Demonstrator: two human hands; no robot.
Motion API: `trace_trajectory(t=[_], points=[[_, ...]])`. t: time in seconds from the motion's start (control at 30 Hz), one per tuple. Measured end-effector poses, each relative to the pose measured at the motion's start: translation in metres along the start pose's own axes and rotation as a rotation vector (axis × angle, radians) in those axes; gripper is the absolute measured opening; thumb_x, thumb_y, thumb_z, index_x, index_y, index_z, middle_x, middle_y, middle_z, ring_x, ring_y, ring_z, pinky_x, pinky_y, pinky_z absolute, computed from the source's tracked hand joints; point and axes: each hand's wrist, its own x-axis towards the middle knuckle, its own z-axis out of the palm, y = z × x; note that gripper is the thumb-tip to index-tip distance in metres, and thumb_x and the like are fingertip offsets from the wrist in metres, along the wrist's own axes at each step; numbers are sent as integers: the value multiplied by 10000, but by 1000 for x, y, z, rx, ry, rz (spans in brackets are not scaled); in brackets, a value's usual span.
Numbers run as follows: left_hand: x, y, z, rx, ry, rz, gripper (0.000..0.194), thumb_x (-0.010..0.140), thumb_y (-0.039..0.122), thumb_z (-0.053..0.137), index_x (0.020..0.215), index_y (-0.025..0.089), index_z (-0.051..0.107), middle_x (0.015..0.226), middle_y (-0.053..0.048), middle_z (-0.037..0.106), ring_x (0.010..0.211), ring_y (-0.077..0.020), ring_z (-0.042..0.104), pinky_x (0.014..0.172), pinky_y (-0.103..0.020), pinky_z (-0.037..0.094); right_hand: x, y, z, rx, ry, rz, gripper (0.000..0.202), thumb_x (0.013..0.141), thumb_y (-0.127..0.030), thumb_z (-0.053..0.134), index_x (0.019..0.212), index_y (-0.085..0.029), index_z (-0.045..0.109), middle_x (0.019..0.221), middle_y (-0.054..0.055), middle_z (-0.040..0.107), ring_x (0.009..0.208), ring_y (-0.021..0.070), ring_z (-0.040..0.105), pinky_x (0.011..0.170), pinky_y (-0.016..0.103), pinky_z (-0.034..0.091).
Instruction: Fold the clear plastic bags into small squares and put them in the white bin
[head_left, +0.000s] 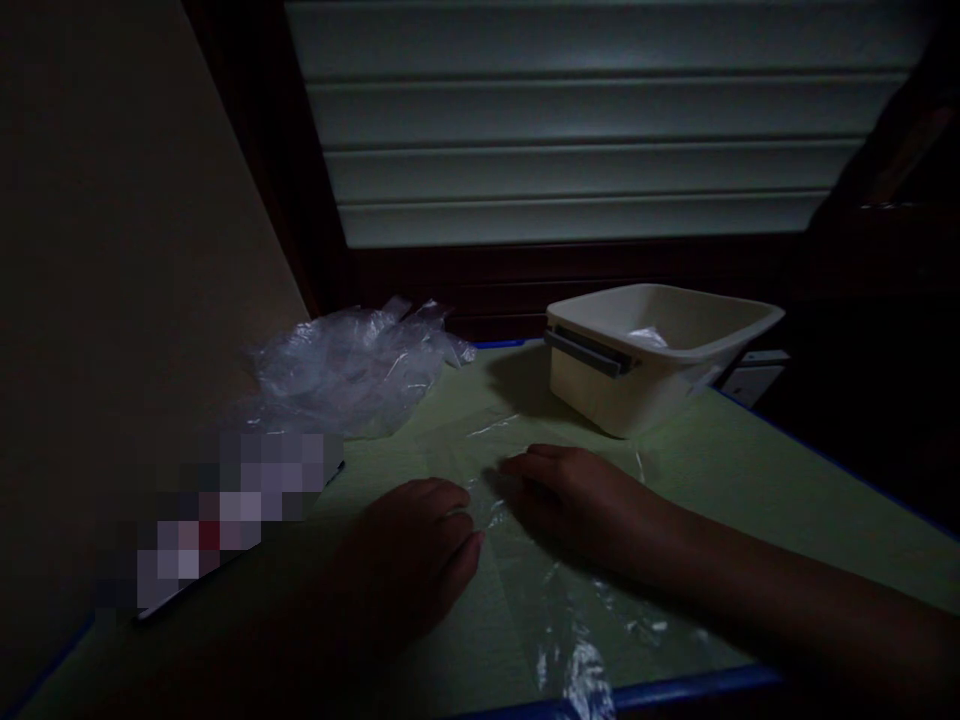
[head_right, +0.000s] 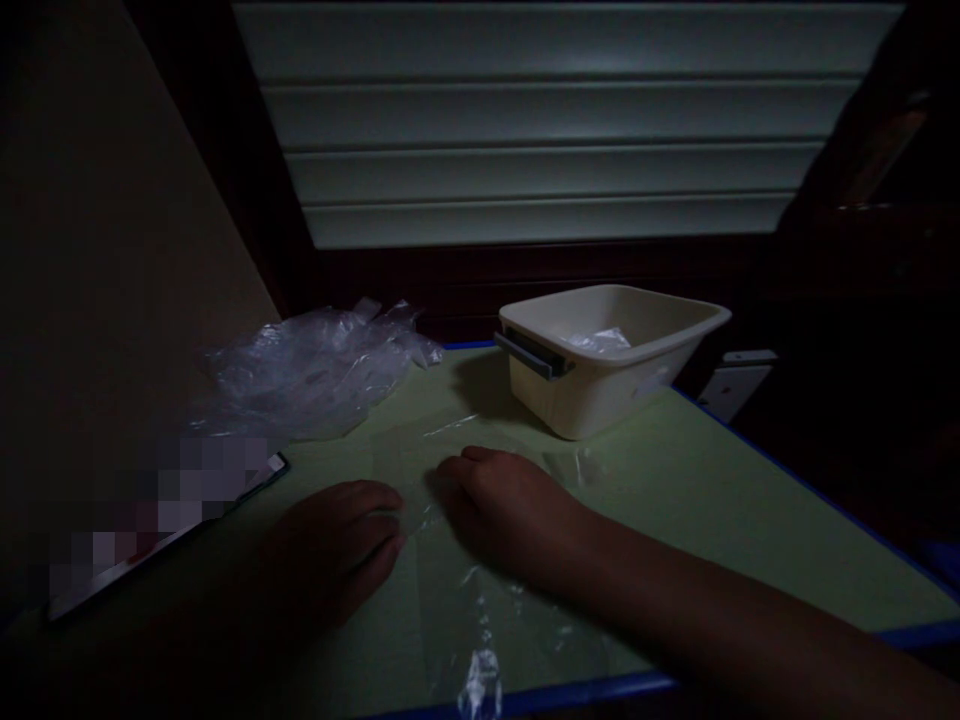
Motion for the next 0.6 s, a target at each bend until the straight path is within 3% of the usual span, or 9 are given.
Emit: trace_trajectory(t=[0.17,0.37,0.6], points=[[0,-2,-1,-46,36,7,171,843,73,482,754,137,612,908,-82,621,831,-211,579,726,-338,504,0,-6,-2,-2,-14,-62,157,886,-144,497,909,-146,653,811,59,603,689,149,566,625,247,409],[2,5,-5,-33,-170,64,131,841,46,520,798,130,610,886,-63,618,803,-191,578,688,-290,496,1,-4,1,-88,-75,-65,171,908,-156,483,913,-147,653,852,66,600,738,155,568,653,249,413],[2,2,-3,-62,-128,59,140,846,56,503,793,136,606,885,-56,619,802,-183,576,699,-286,483,3,1,0,-125,-37,28,189,915,-173,481,899,-127,664,830,80,585,700,158,556,631,262,404]])
